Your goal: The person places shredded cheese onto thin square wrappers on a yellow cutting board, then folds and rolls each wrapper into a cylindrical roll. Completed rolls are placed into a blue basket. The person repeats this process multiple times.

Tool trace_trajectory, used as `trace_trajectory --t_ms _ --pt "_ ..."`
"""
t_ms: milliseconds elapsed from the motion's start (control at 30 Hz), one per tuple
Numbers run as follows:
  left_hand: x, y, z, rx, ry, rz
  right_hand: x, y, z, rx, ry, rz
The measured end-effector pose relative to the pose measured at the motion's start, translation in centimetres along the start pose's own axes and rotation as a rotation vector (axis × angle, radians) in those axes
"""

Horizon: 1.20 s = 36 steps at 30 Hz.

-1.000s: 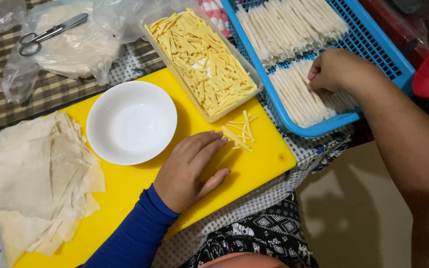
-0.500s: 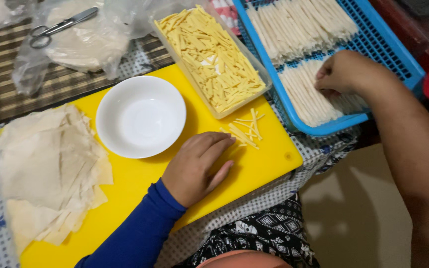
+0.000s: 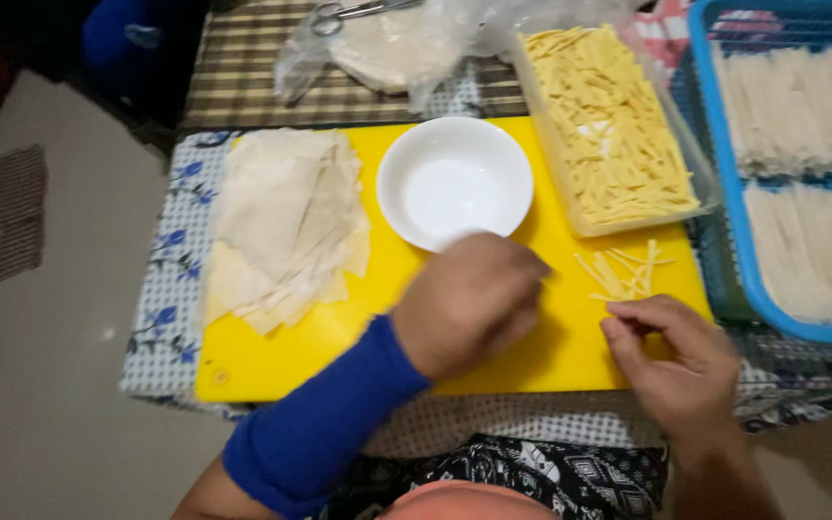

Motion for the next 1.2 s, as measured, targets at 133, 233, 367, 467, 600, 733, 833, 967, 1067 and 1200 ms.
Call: trace_trajectory --t_ms 133,233,367,467,600,733,833,967,1067,1200 --pt "3.8 5.9 4.2 -0.335 0.204 -0.201 1.6 -1.9 -3.5 -0.297 -0.177 -0.016" --pt "7.0 10.3 5.7 -0.585 0.456 -0.117 1.7 -0.9 -5.3 -0.377 -0.257 -0.015" --pt "9.0 12.3 6.2 -0.739 0.628 -0.019 1.4 -0.6 -6.0 -0.432 -0.294 0.027" --pt "9.9 12.1 6.4 -0.747 0.648 0.017 1.7 -0.5 -6.1 -0.427 -0.297 0.038" --pt "10.5 11.8 6.9 -0.741 0.697 0.029 1.6 -0.7 -5.9 -0.431 -0.250 0.026" --pt "11.2 11.5 7.6 -0.798 0.628 0.023 1.4 -0.7 -5.9 -0.439 -0.253 0.035" --pt "11.6 12.0 7.7 -0.760 0.592 0.001 1.5 -0.7 -6.1 -0.451 -0.259 0.042" --pt "11.4 13.0 7.5 -0.633 0.738 -0.128 1.4 -0.7 -6.2 -0.451 -0.255 0.058" --pt "10.8 14.9 7.1 -0.373 0.906 -0.329 1.2 -0.7 -6.1 -0.455 -0.262 0.073" --pt "9.8 15.0 5.3 0.216 0.695 -0.494 1.1 -1.1 -4.3 -0.428 -0.186 0.061"
Point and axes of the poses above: each hand's wrist, its own x-axis away from the middle knuckle, its own y-axis out of the back of the hand, z = x × y, the point moved 1 cm from there along -x, towards the middle knuckle, and after that the axes turned 9 degrees about -y, right-handed, at the moved point
